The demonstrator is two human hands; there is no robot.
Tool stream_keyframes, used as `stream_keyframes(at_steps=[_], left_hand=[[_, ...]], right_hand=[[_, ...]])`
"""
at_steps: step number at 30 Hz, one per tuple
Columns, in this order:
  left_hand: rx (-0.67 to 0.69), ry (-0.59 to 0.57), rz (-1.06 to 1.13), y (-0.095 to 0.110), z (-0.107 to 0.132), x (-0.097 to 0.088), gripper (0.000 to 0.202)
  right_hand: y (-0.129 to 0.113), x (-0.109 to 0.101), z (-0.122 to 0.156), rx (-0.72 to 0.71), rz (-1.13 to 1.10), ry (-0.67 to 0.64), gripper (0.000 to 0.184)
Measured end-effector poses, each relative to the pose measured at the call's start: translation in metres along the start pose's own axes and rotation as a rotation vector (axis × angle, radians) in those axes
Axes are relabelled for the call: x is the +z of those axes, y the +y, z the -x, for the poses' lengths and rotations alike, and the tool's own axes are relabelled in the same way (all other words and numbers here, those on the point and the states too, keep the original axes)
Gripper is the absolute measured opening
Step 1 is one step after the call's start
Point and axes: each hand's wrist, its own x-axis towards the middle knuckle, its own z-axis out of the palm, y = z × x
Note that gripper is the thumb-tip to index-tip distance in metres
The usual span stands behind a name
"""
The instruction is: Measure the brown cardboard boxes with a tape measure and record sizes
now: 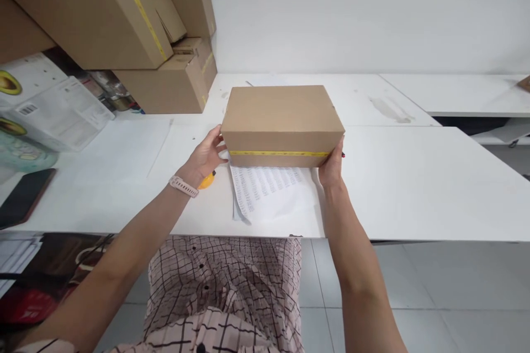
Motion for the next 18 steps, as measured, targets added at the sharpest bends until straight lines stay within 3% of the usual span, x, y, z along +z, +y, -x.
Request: stream_keyframes(at_steps=[10, 13, 18], left_hand=[[0.002, -0.069, 0.047, 0.004, -0.047, 0.017, 0.048], [-0.004, -0.053, 0.025, 0.004, -0.044, 0.018, 0.045], [0.109, 0.000, 0.008, 0.000, -0.019, 0.009, 0.040]], right_hand=[[-0.008, 0.000, 0.002, -0.103, 0.077, 0.032, 0.060], [-0.007, 0.002, 0.003, -0.067, 0.074, 0.040, 0.067], [0.000, 0.007, 0.001, -0.086, 0.060, -0.004, 0.064]])
